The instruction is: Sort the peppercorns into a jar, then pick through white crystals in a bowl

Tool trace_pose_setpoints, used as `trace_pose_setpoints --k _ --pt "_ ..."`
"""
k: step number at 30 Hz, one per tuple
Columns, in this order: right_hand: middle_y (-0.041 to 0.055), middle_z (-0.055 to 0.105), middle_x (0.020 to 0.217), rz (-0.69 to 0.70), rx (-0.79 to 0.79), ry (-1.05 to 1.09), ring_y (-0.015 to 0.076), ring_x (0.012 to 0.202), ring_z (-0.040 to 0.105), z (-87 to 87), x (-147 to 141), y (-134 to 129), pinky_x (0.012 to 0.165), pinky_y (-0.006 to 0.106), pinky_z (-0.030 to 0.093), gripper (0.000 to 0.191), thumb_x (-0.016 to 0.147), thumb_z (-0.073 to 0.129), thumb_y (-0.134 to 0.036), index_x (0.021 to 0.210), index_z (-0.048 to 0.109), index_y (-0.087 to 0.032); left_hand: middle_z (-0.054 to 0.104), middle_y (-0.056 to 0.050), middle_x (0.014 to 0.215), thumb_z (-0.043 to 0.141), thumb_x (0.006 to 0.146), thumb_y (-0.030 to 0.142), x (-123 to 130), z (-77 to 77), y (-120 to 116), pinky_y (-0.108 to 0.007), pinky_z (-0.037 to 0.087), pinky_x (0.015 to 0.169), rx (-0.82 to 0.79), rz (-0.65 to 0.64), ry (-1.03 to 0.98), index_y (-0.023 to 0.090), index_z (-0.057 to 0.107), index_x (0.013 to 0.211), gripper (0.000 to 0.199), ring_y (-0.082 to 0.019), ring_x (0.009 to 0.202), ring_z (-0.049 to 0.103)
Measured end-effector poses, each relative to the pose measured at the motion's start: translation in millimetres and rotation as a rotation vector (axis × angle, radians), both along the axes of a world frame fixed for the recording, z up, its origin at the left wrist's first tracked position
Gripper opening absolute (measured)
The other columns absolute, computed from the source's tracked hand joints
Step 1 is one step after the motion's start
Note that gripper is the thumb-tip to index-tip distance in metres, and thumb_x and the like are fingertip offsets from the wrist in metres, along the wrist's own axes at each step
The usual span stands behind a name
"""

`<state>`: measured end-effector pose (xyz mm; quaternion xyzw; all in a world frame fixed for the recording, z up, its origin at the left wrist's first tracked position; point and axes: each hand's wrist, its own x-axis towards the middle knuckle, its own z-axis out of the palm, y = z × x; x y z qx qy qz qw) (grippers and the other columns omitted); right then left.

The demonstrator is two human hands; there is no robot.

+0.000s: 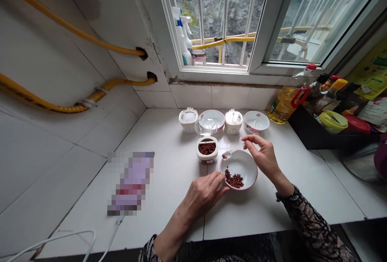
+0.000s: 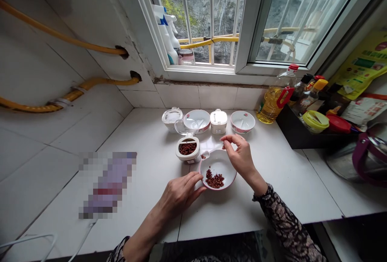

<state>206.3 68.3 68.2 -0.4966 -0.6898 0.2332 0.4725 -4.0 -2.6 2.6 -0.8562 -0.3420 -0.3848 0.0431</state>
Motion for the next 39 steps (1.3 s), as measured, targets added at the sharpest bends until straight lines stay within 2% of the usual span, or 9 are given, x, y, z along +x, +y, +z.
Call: trace_pose_setpoints --k 6,11,14,20,24,27,30,33,39 --pt "0.0024 0.074 0.084 0.040 0.481 -0.140 0.0202 0.084 0.066 19.1 -37.6 12.0 0.100 0.046 0.045 0.014 0.091 0.055 -0.015 0.091 0.067 -0.023 0.069 -0.008 0.090 0.040 0.104 0.031 0.7 0.5 0.2 -0.023 0.053 0.057 -0.003 0.006 0.003 0.015 0.053 0.107 0.021 -0.015 0.069 0.069" --pt "0.0014 0.073 0.081 0.142 0.828 -0.423 0.0191 0.090 0.066 13.7 -50.1 8.9 0.107 0.046 0.040 0.024 0.092 0.049 -0.007 0.102 0.064 -0.022 0.068 -0.006 0.084 0.041 0.103 0.032 1.0 0.8 -0.3 -0.024 0.052 0.053 -0.016 0.012 0.018 0.015 0.052 0.103 0.020 -0.015 0.065 0.068" --pt "0.0008 0.075 0.086 0.158 0.906 -0.527 0.0183 0.095 0.066 11.2 -44.2 5.9 0.109 0.044 0.038 0.030 0.091 0.048 -0.006 0.110 0.063 -0.024 0.068 -0.005 0.083 0.040 0.104 0.032 0.8 1.1 -0.5 -0.024 0.052 0.054 -0.018 0.018 0.022 0.016 0.052 0.102 0.020 -0.015 0.065 0.068" --pt "0.0009 0.072 0.080 0.071 0.746 -0.348 0.0201 0.086 0.067 13.1 -20.1 0.7 0.103 0.051 0.042 0.025 0.089 0.052 -0.007 0.102 0.064 -0.024 0.070 -0.007 0.089 0.040 0.104 0.033 0.1 1.8 -0.1 -0.023 0.053 0.057 -0.019 0.014 0.024 0.015 0.052 0.108 0.022 -0.014 0.066 0.069" --pt "0.0023 0.070 0.078 0.060 0.617 -0.338 0.0207 0.080 0.066 -0.5 -1.5 -4.4 0.095 0.047 0.047 0.020 0.089 0.053 -0.008 0.097 0.064 -0.022 0.070 -0.008 0.090 0.040 0.104 0.032 -0.2 -0.4 0.6 -0.023 0.053 0.056 -0.013 0.011 0.022 0.014 0.052 0.109 0.023 -0.014 0.068 0.069" --pt "0.0024 0.070 0.076 0.095 0.539 -0.416 0.0208 0.080 0.066 -14.0 7.0 -8.4 0.095 0.047 0.046 0.019 0.090 0.051 -0.009 0.094 0.065 -0.022 0.070 -0.008 0.091 0.040 0.104 0.032 -0.2 -1.8 0.7 -0.023 0.054 0.057 0.001 0.015 0.015 0.013 0.053 0.109 0.023 -0.014 0.069 0.069" --pt "0.0027 0.071 0.076 0.149 0.469 -0.471 0.0210 0.082 0.067 -23.9 8.2 -11.5 0.098 0.048 0.044 0.020 0.091 0.050 -0.010 0.092 0.065 -0.022 0.070 -0.008 0.089 0.041 0.104 0.032 0.0 -1.7 0.5 -0.023 0.054 0.056 0.004 0.018 0.014 0.014 0.053 0.107 0.023 -0.015 0.070 0.069" --pt "0.0026 0.072 0.077 0.187 0.382 -0.431 0.0206 0.083 0.067 -30.0 5.6 -13.3 0.101 0.050 0.041 0.020 0.092 0.049 -0.011 0.091 0.066 -0.022 0.070 -0.007 0.089 0.041 0.104 0.033 0.2 -0.6 0.6 -0.023 0.054 0.057 0.008 0.017 0.012 0.014 0.053 0.107 0.023 -0.015 0.070 0.070" --pt "0.0025 0.072 0.080 0.155 0.197 -0.290 0.0213 0.082 0.068 -38.2 4.2 -15.0 0.104 0.053 0.039 0.017 0.088 0.053 -0.012 0.088 0.067 -0.022 0.070 -0.008 0.090 0.042 0.103 0.031 -0.4 0.9 1.0 -0.023 0.055 0.059 -0.006 0.003 0.012 0.014 0.054 0.109 0.021 -0.016 0.073 0.070"
